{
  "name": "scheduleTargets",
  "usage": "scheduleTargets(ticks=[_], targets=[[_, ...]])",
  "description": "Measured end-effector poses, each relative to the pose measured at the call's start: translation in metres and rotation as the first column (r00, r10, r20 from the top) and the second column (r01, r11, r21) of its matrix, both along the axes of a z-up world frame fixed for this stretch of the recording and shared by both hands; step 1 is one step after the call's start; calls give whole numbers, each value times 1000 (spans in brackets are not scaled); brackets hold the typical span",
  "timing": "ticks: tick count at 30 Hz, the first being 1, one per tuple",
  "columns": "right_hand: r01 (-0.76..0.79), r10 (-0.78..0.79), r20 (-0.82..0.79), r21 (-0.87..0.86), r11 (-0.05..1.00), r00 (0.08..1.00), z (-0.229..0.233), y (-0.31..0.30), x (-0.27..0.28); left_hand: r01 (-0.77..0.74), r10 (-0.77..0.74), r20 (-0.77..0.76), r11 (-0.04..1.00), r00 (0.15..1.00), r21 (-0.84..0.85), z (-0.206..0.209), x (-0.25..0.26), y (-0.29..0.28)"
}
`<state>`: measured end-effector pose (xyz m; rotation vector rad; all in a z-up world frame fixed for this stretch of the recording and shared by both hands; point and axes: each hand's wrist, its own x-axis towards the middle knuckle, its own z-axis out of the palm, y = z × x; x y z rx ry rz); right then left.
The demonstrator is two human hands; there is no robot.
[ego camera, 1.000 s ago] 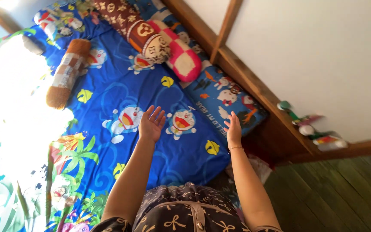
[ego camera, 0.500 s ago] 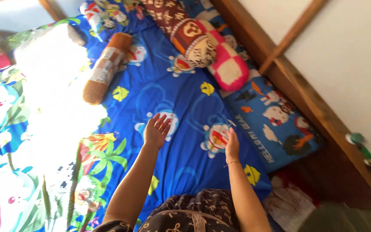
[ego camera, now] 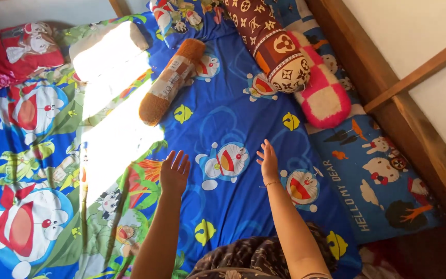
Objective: The person folds several pillows and a blanket on a bed with a Doraemon-themed sheet. They smooth and fold each item by hand, then place them in a stack at the head of the bed.
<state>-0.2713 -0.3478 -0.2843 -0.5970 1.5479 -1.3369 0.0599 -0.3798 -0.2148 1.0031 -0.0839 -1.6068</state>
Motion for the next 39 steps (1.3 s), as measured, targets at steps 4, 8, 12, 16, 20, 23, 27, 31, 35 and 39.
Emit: scheduleTargets(ticks=[4,8,12,16,20,23,27,31,35,39], targets=[[-19,20,-47,26,999,999,-18,-14,-62,0,1,-26,1000,1000,15,-19,-52,-1],[-19,26,-84,81,997,996,-58,-43,-149,7,-6,-67,1000,998,9,-65,-123,-12],[-61,76,-155,101,993,985,-102,-93,-226,-15,22,-90,997,996,77,-100,-205,-36],[-164,144,-325,-33,986,935,-142,-163,-289,17,-14,-51,997,999,69,-130,-279,-65],[-241,179,-580,-30,970,794,-168,-244,-316,93,-91,-43,995,995,36,-154,-326,-84],[-249,176,-755,18,968,632,-174,-305,-328,104,-103,-39,994,994,24,-175,-349,-124],[-174,78,-937,19,985,340,-179,-366,-332,55,-62,-112,996,992,-67,-201,-389,-181],[-147,276,-873,236,961,403,-188,-398,-329,307,-283,224,949,933,-79,-215,-461,-278],[-182,256,-901,202,962,350,-235,-411,-336,662,-101,928,728,359,-177,-249,-528,-358],[-176,269,-899,220,959,345,-295,-445,-358,791,78,985,608,-151,73,-287,-541,-389]])
